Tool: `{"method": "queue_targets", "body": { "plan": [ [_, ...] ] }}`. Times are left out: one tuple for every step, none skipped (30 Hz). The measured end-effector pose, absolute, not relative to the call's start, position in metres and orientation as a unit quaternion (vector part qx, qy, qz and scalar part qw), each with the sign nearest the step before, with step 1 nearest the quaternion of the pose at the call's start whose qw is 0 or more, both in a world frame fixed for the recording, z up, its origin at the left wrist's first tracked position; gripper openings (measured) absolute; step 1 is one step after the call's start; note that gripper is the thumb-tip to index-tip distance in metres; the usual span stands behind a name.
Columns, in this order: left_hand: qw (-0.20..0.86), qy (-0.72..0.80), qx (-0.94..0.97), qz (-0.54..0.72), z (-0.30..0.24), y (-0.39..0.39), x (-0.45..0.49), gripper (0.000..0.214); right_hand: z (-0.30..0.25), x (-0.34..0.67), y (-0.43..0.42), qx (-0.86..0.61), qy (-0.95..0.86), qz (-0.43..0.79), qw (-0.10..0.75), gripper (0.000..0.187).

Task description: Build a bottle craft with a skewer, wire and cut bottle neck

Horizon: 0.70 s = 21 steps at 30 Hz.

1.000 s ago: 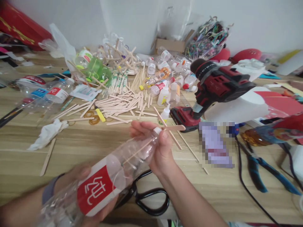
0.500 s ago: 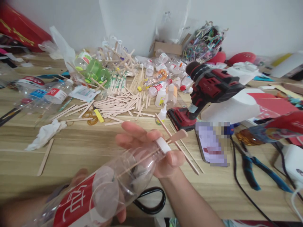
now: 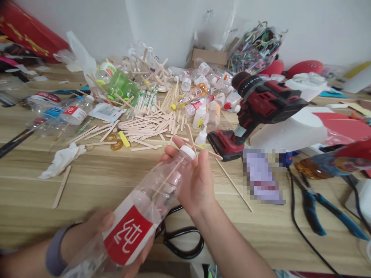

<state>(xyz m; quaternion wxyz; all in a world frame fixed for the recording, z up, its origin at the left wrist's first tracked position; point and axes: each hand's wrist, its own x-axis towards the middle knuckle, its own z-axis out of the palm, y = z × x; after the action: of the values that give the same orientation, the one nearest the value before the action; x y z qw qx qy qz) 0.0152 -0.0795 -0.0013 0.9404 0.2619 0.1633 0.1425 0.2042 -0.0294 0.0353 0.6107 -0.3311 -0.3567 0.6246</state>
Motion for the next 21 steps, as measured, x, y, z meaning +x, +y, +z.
{"method": "queue_targets", "body": {
  "plan": [
    [0.939,0.165,0.266,0.144,0.000,-0.079,0.014,0.064,0.035,0.203,-0.028,-0.341,-0.338,0.629,0.612,0.057],
    [0.938,0.160,0.269,0.145,0.001,-0.079,0.014,0.061,0.034,0.202,-0.028,-0.346,-0.320,0.634,0.613,0.052],
    [0.940,0.153,0.268,0.145,0.002,-0.078,0.013,0.060,0.034,0.201,-0.027,-0.347,-0.304,0.640,0.614,0.046],
    [0.945,0.145,0.258,0.143,0.002,-0.078,0.013,0.061,0.033,0.199,-0.027,-0.345,-0.289,0.644,0.619,0.040],
    [0.951,0.137,0.240,0.142,0.001,-0.077,0.013,0.063,0.033,0.199,-0.027,-0.338,-0.276,0.647,0.625,0.035],
    [0.958,0.126,0.216,0.139,-0.001,-0.077,0.014,0.066,0.033,0.198,-0.027,-0.329,-0.265,0.648,0.634,0.031],
    [0.966,0.114,0.190,0.134,-0.003,-0.076,0.015,0.069,0.032,0.197,-0.028,-0.316,-0.259,0.649,0.642,0.029],
    [0.973,0.095,0.165,0.129,-0.006,-0.076,0.018,0.073,0.033,0.197,-0.029,-0.301,-0.258,0.651,0.648,0.029],
    [0.978,0.077,0.145,0.129,-0.009,-0.076,0.020,0.075,0.033,0.197,-0.029,-0.284,-0.262,0.654,0.650,0.030],
    [0.982,0.056,0.131,0.125,-0.012,-0.076,0.022,0.077,0.033,0.198,-0.030,-0.268,-0.269,0.657,0.651,0.031],
    [0.984,0.040,0.122,0.124,-0.014,-0.076,0.024,0.078,0.034,0.198,-0.030,-0.255,-0.275,0.660,0.650,0.032],
    [0.985,0.033,0.118,0.121,-0.014,-0.076,0.026,0.078,0.034,0.199,-0.030,-0.247,-0.280,0.662,0.650,0.032],
    [0.985,0.039,0.125,0.115,-0.013,-0.075,0.026,0.078,0.034,0.200,-0.030,-0.245,-0.282,0.661,0.651,0.031],
    [0.982,0.058,0.140,0.110,-0.009,-0.074,0.025,0.076,0.034,0.200,-0.029,-0.250,-0.281,0.659,0.651,0.028],
    [0.977,0.088,0.166,0.099,-0.002,-0.072,0.024,0.073,0.034,0.201,-0.028,-0.263,-0.277,0.656,0.651,0.026],
    [0.964,0.129,0.209,0.103,0.007,-0.069,0.022,0.069,0.033,0.201,-0.027,-0.281,-0.269,0.652,0.651,0.024],
    [0.941,0.183,0.256,0.124,0.018,-0.066,0.019,0.060,0.033,0.201,-0.025,-0.300,-0.259,0.650,0.648,0.023],
    [0.904,0.247,0.314,0.150,0.031,-0.062,0.017,0.051,0.032,0.201,-0.024,-0.320,-0.245,0.651,0.644,0.023],
    [0.860,0.291,0.386,0.162,0.043,-0.058,0.014,0.045,0.032,0.200,-0.022,-0.338,-0.228,0.653,0.639,0.024],
    [0.825,0.317,0.441,0.157,0.055,-0.054,0.012,0.042,0.032,0.200,-0.021,-0.350,-0.212,0.654,0.636,0.026],
    [0.797,0.335,0.480,0.150,0.064,-0.051,0.010,0.042,0.031,0.199,-0.020,-0.358,-0.198,0.656,0.634,0.029]
  ]
}}
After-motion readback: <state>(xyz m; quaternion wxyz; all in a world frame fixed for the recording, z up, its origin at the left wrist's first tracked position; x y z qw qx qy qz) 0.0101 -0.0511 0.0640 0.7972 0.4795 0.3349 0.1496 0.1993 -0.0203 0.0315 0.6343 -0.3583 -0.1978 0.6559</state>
